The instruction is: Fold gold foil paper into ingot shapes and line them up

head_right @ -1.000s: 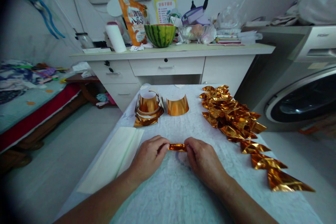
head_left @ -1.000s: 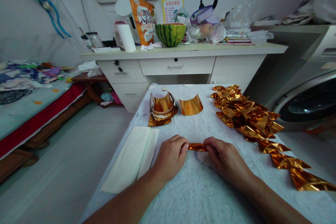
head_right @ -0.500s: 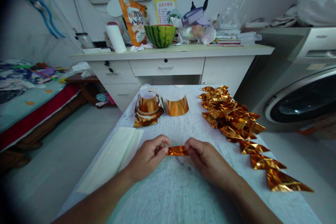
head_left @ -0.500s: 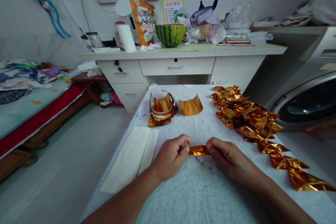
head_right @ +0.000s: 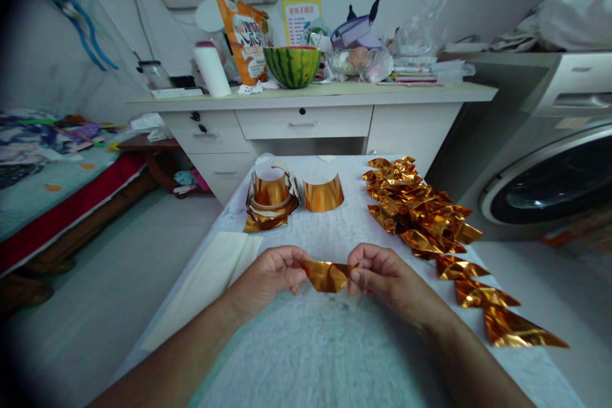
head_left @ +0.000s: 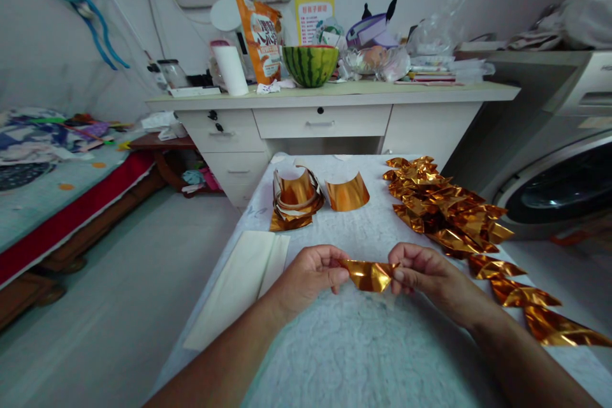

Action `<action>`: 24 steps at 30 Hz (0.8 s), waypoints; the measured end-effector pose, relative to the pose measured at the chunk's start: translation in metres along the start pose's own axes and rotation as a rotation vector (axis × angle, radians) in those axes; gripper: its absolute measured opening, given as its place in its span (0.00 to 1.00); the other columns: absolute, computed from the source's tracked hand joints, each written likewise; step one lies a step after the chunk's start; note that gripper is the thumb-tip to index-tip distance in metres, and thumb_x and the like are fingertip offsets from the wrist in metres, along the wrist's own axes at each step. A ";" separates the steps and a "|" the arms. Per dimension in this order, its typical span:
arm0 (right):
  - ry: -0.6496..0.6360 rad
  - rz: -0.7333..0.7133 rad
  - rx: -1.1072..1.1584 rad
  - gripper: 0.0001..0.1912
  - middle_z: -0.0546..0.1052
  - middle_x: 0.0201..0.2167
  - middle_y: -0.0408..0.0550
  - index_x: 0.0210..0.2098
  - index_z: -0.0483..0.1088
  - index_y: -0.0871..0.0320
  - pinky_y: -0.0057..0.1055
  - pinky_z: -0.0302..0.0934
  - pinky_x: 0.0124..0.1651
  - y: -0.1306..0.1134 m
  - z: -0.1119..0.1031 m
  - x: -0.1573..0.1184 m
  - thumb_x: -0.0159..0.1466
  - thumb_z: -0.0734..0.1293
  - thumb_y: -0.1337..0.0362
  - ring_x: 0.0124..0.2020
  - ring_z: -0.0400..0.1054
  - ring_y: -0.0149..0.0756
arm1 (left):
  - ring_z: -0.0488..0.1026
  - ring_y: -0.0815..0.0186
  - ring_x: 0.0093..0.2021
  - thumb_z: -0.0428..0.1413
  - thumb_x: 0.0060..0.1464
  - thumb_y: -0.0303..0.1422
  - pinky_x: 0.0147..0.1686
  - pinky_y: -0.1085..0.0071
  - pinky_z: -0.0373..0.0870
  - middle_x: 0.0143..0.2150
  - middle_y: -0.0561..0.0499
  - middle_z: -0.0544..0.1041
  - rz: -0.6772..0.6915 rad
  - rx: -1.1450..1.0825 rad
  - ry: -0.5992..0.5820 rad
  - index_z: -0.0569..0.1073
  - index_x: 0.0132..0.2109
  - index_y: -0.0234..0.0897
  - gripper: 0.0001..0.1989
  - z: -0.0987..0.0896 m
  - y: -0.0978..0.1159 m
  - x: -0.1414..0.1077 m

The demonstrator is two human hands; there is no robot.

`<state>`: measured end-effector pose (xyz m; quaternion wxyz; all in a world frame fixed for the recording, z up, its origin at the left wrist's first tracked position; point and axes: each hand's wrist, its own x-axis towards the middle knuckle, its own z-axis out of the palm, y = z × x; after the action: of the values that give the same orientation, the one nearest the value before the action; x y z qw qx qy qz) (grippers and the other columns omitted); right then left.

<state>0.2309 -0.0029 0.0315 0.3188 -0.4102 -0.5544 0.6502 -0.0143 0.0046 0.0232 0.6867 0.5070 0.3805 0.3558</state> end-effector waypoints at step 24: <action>0.007 -0.133 0.045 0.16 0.65 0.30 0.41 0.31 0.71 0.57 0.26 0.55 0.32 0.005 0.005 0.001 0.57 0.73 0.51 0.30 0.58 0.30 | 0.67 0.69 0.33 0.67 0.42 0.41 0.34 0.73 0.61 0.36 0.49 0.74 0.030 -0.118 -0.044 0.77 0.35 0.33 0.17 0.000 -0.007 0.001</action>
<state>0.2262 -0.0050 0.0271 0.3724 -0.3676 -0.5644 0.6385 -0.0135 0.0039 0.0160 0.7182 0.4787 0.3362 0.3767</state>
